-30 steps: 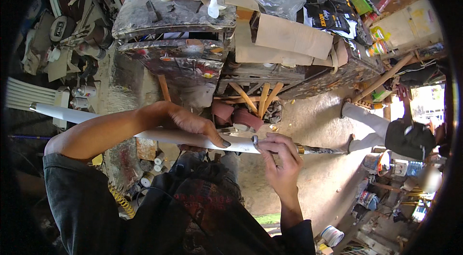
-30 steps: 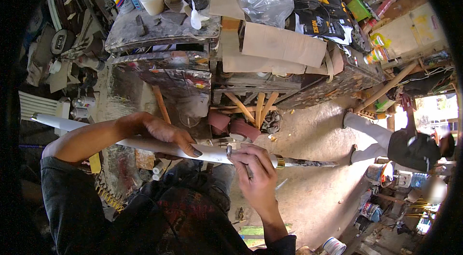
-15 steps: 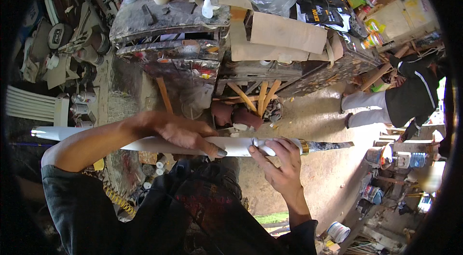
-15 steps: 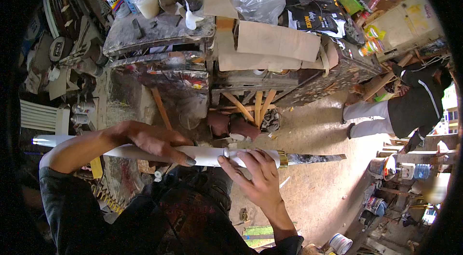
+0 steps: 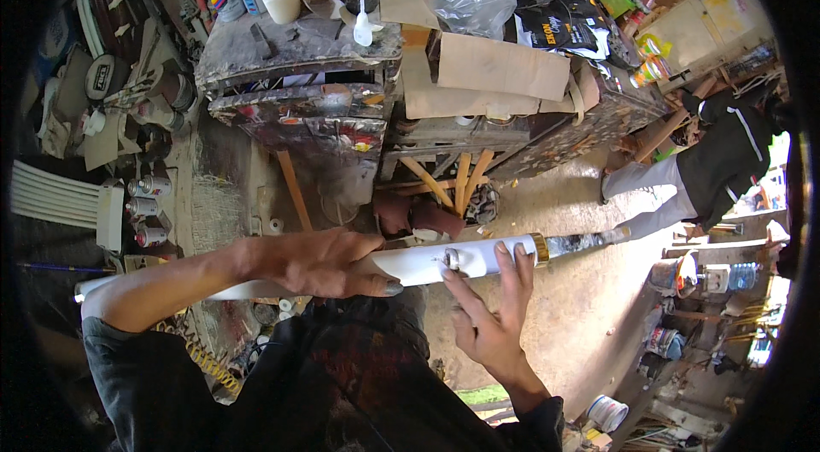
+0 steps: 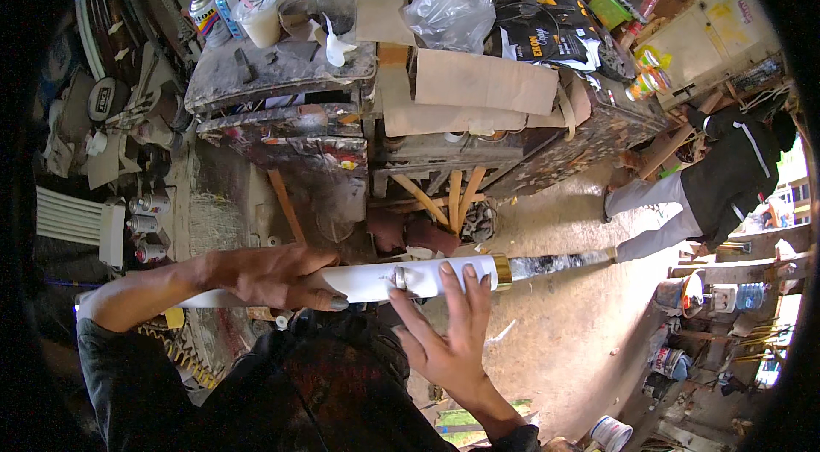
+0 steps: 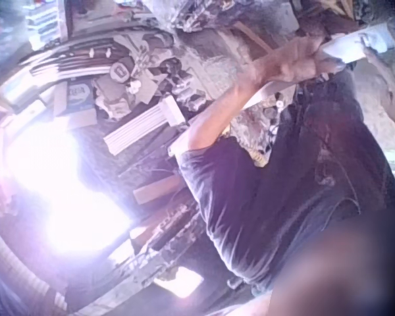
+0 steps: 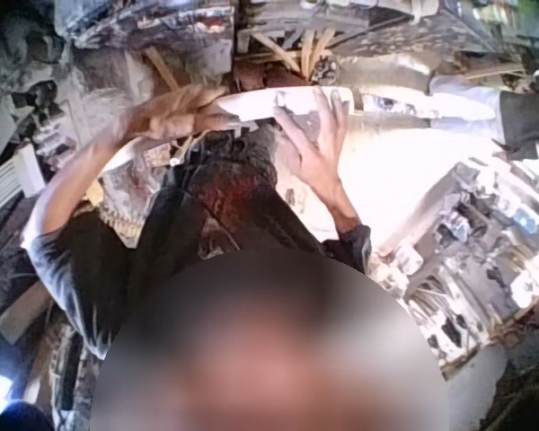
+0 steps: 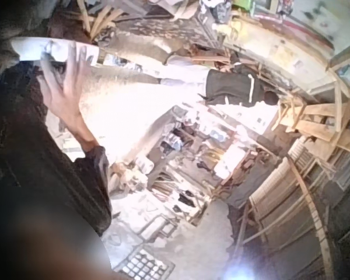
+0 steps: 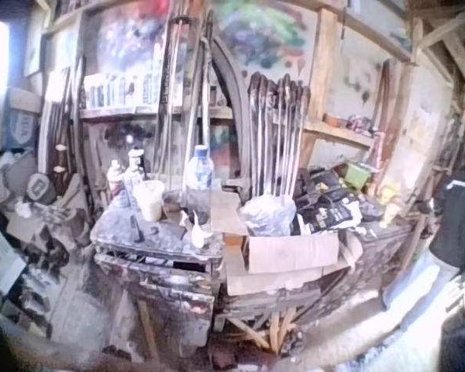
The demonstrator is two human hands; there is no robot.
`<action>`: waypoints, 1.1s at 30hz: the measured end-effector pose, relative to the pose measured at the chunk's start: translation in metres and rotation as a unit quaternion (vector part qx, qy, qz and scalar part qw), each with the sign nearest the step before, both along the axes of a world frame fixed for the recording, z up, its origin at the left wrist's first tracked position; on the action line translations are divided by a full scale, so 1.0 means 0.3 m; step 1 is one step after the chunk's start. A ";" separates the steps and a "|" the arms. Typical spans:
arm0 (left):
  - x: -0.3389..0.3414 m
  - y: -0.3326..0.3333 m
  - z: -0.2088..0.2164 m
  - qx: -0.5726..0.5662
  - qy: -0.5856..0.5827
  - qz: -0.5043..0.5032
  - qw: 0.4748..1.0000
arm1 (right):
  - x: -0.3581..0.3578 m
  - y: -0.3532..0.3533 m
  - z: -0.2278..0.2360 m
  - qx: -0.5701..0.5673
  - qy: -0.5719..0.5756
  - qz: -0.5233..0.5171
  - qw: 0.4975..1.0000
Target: The person applies glue to a white cylindrical object and attaches a small metal piece, then sprays it with a silver aerosol can. The person handles the object repeatedly, adjusting the attachment and inspecting the surface.
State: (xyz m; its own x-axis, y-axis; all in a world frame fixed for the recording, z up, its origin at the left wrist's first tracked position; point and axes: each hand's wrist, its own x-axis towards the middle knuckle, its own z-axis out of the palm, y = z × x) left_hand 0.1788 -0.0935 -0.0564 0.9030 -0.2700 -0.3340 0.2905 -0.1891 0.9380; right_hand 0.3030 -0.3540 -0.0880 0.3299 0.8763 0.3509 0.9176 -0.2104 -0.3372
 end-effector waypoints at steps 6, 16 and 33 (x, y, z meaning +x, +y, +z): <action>-0.035 -0.034 -0.097 0.091 0.091 0.016 0.992 | -0.078 0.039 0.000 -0.009 0.147 -0.037 0.988; -0.055 -0.117 -0.137 0.128 -0.062 0.111 0.984 | -0.174 0.062 -0.032 0.013 0.215 -0.073 0.974; -0.046 -0.130 -0.252 0.353 -0.497 0.074 0.789 | -0.052 0.085 0.021 -0.052 0.067 -0.053 0.995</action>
State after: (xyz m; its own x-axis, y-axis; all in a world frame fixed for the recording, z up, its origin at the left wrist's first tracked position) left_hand 0.1651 -0.1327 -0.1321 0.8183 -0.2003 0.5387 -0.4543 -0.7996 0.3928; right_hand 0.2873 -0.3283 -0.0815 0.4598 0.8636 0.2069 0.8366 -0.3430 -0.4271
